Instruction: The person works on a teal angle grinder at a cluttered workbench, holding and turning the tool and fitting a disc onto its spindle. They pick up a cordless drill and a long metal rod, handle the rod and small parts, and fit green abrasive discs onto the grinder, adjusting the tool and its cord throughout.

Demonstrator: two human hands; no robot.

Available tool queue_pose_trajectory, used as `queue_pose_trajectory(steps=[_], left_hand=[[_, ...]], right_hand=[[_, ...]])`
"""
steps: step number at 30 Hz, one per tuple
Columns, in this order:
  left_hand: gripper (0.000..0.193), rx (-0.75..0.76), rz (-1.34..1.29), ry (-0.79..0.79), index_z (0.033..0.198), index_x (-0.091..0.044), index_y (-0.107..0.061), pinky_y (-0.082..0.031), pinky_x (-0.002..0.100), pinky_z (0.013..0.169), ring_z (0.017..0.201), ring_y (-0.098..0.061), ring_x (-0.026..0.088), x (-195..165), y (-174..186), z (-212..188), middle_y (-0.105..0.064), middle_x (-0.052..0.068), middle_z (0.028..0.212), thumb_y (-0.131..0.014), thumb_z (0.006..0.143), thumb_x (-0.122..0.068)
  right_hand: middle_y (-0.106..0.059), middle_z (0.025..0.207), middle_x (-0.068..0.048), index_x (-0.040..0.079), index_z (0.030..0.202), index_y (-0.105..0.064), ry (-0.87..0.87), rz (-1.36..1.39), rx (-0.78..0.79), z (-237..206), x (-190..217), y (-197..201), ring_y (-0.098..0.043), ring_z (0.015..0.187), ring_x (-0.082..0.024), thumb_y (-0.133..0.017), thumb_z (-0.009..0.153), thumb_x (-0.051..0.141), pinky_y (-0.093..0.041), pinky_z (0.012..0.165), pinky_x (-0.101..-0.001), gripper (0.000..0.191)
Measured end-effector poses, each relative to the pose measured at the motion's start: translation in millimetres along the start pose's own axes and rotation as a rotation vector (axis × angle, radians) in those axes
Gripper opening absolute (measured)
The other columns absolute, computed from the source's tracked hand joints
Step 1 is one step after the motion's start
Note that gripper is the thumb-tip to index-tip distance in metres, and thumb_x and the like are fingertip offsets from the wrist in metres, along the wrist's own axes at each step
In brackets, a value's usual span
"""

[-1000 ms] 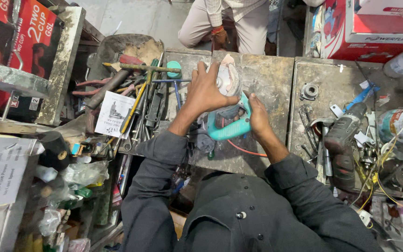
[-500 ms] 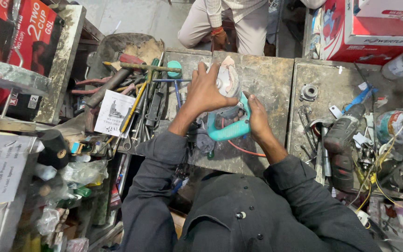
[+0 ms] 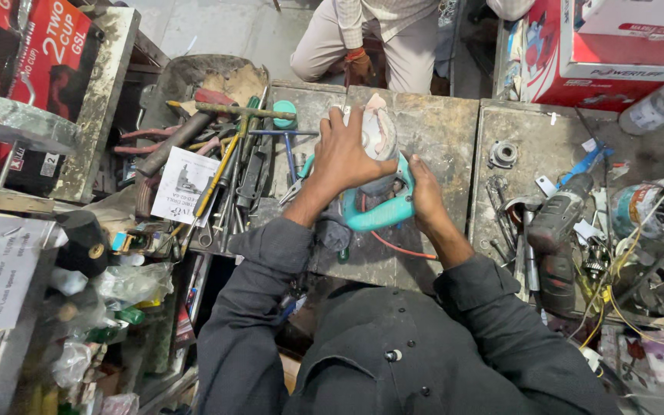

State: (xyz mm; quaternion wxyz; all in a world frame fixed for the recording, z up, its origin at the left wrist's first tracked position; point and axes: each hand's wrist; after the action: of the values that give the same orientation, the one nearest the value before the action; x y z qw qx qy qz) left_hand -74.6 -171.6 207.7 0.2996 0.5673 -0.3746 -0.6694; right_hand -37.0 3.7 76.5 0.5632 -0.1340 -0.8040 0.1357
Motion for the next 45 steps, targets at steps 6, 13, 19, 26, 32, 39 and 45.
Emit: queue_pose_trajectory(steps=[6,13,19,26,32,39,45], left_hand=[[0.113,0.076,0.056,-0.069,0.141,-0.003,-0.045,-0.049,0.062,0.086,0.118,-0.045,0.051,0.2,-3.0,5.1,-0.043,0.025,0.129,-0.093,0.052,-0.054],[0.112,0.015,0.063,-0.107,0.138,-0.003,-0.048,-0.05,0.06,0.087,0.118,-0.046,0.051,-9.5,-10.8,4.9,-0.044,0.027,0.129,-0.093,0.05,-0.055],[0.112,-0.04,0.096,-0.139,0.137,-0.001,-0.048,-0.051,0.058,0.084,0.115,-0.048,0.051,-13.0,-10.8,2.3,-0.046,0.028,0.126,-0.09,0.052,-0.059],[0.122,-0.12,0.168,-0.043,0.129,0.011,-0.049,-0.056,0.053,0.071,0.093,-0.063,0.047,-23.8,-11.4,-8.3,-0.054,0.028,0.113,-0.085,0.052,-0.077],[0.117,0.032,0.361,0.112,0.112,0.007,-0.061,-0.055,0.048,0.079,0.081,-0.069,0.031,-30.4,-1.2,-20.1,-0.066,0.015,0.094,-0.068,0.065,-0.1],[0.131,-0.091,0.359,-0.051,0.141,0.002,-0.053,-0.047,0.056,0.086,0.11,-0.061,0.037,-12.7,8.7,-16.5,-0.058,0.023,0.127,-0.073,0.052,-0.091],[0.127,-0.172,0.334,-0.247,0.137,0.006,-0.054,-0.044,0.052,0.081,0.11,-0.059,0.037,-14.2,6.2,-10.4,-0.059,0.024,0.128,-0.075,0.055,-0.089]], right_hand=[[-0.063,0.104,-0.003,0.002,0.134,-0.056,0.114,-0.147,-0.03,-4.5,-9.4,4.1,-0.06,0.08,-0.011,-0.041,0.112,0.04,-0.053,0.068,-0.0295,0.046],[-0.063,0.112,-0.004,0.006,0.14,-0.055,0.072,-0.175,-0.054,-6.4,-9.3,12.0,-0.059,0.09,-0.012,-0.039,0.108,0.043,-0.05,0.075,-0.0295,0.051],[-0.062,0.127,-0.007,0.005,0.143,-0.053,0.065,-0.107,-0.06,-10.3,-9.7,11.8,-0.056,0.113,-0.016,-0.04,0.108,0.041,-0.045,0.099,-0.0325,0.052],[-0.059,0.136,-0.006,0.002,0.142,-0.054,0.163,-0.181,-0.1,-7.7,-18.0,20.8,-0.052,0.126,-0.015,-0.046,0.107,0.041,-0.038,0.109,-0.0311,0.053],[-0.06,0.132,-0.007,0.003,0.141,-0.053,0.195,-0.214,-0.064,-9.7,-19.4,23.8,-0.055,0.122,-0.015,-0.044,0.107,0.049,-0.041,0.106,-0.0313,0.058],[-0.061,0.118,-0.009,0.004,0.139,-0.054,0.086,-0.15,-0.065,-11.9,-4.8,10.3,-0.06,0.103,-0.017,-0.041,0.103,0.057,-0.052,0.086,-0.036,0.065],[-0.057,0.142,-0.015,-0.003,0.151,-0.045,0.18,-0.202,0.0,-10.5,-2.1,10.9,-0.055,0.127,-0.022,-0.036,0.105,0.06,-0.042,0.108,-0.0359,0.079]])
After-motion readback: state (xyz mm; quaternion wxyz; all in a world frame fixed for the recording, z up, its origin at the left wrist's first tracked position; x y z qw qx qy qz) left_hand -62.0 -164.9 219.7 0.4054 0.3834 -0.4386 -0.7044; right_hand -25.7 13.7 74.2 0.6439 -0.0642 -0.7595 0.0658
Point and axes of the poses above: each hand's wrist, its own z-axis towards the middle knuckle, its own y-axis out of the back of the hand, x = y × z
